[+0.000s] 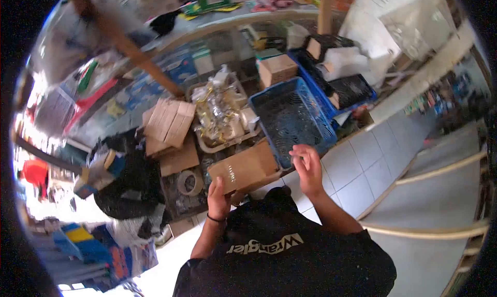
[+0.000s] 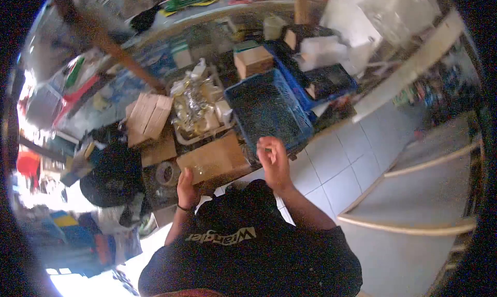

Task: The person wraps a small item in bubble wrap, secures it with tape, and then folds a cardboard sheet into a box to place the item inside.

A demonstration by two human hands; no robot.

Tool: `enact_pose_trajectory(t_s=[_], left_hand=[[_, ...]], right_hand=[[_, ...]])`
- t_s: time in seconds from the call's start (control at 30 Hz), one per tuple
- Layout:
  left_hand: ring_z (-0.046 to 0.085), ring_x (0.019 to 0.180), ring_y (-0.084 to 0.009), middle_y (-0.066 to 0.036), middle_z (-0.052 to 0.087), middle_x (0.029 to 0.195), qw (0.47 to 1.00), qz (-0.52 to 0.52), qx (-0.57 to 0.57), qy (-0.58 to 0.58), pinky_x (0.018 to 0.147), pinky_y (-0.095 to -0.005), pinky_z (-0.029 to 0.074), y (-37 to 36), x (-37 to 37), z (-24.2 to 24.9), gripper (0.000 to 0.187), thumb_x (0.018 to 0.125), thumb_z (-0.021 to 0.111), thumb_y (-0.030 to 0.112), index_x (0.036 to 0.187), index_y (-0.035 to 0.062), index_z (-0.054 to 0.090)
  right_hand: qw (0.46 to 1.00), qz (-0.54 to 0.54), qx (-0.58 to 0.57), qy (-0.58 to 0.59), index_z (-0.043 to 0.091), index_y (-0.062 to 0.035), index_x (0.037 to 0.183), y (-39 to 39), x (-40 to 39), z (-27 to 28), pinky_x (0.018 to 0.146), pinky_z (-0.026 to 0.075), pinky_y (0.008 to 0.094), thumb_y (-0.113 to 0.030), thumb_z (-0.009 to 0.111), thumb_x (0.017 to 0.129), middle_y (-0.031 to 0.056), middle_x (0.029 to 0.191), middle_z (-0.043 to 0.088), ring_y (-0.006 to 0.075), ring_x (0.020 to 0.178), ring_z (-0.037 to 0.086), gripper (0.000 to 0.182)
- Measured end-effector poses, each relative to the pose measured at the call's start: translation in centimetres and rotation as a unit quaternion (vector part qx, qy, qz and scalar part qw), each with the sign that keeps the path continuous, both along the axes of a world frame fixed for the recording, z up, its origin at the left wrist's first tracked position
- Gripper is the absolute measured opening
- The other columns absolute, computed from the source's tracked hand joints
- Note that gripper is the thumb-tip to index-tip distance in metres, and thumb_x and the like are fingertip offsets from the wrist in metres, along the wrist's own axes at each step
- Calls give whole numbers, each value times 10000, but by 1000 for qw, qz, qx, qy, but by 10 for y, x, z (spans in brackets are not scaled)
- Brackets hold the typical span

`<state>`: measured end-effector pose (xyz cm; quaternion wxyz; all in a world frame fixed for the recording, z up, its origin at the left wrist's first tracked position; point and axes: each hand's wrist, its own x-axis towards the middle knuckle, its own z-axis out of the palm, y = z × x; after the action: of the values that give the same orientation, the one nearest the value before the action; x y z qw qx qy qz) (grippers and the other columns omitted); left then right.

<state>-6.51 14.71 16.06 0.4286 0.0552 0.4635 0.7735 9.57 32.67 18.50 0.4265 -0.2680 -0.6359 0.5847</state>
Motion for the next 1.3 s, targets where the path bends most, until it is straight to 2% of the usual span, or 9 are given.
enact_pose_trajectory(t_s=[0.13,0.27,0.37,0.47,0.77,0.87,1.1,1.17,1.3], left_hand=[[559,950,-267,-112,569,1030,982,24,-79,169,804,-370,471,-10,-5,-15,331,900,516,257,1106,-1,494],[540,984,-327,-189,559,1052,995,85,-34,33,839,-384,441,-16,2,-12,430,768,659,170,1111,-40,506],[543,982,-263,-125,541,1086,984,51,-111,132,826,-366,450,-18,5,-2,394,871,516,277,1174,28,472],[538,973,-199,-67,529,1076,988,41,-98,116,794,-352,466,-20,7,-11,379,942,411,356,1180,64,457],[557,972,-229,-97,539,1083,990,-15,-73,120,814,-367,478,-8,16,-3,412,917,469,358,1166,30,458],[571,942,-235,-95,553,1064,982,-38,-72,170,799,-373,484,-3,16,2,413,907,489,362,1156,33,469],[574,880,-155,-33,574,1010,973,-46,-124,191,703,-286,481,9,13,9,378,910,477,378,1127,70,509],[569,887,-147,-29,569,1021,981,-48,-97,159,708,-284,478,9,12,-3,370,913,474,365,1138,72,509],[549,952,-147,-50,570,1069,999,-20,-46,9,786,-299,463,6,12,1,372,913,488,305,1169,35,494]], right_hand=[[953,-262,-112,-103,511,-58,944,73,39,-65,660,452,263,-195,644,811,42,806,557,139,725,565,232],[865,-480,15,-148,567,-53,874,171,115,-188,515,420,234,-123,604,806,37,753,566,107,612,517,105],[860,-481,-22,-169,570,-42,869,209,143,-234,495,425,247,-84,613,774,39,718,563,116,593,521,112],[893,-420,-158,35,568,-24,859,198,126,-194,478,429,262,-56,606,756,46,709,562,124,589,524,114],[800,-538,-106,-243,566,20,811,220,113,-231,640,475,349,-86,676,658,132,739,615,227,666,591,215],[768,-571,-275,-94,561,24,819,216,108,-231,646,480,372,-134,647,711,129,703,602,249,647,600,210],[900,-188,-386,-75,521,-47,835,102,95,-200,513,452,369,-350,552,843,99,662,517,243,566,565,304],[804,-241,-544,-6,523,-57,833,68,77,-171,532,428,351,-374,530,858,73,688,523,228,588,545,318],[853,-185,-487,18,509,-99,861,52,69,-169,550,405,275,-428,533,854,18,737,531,137,630,499,330]])
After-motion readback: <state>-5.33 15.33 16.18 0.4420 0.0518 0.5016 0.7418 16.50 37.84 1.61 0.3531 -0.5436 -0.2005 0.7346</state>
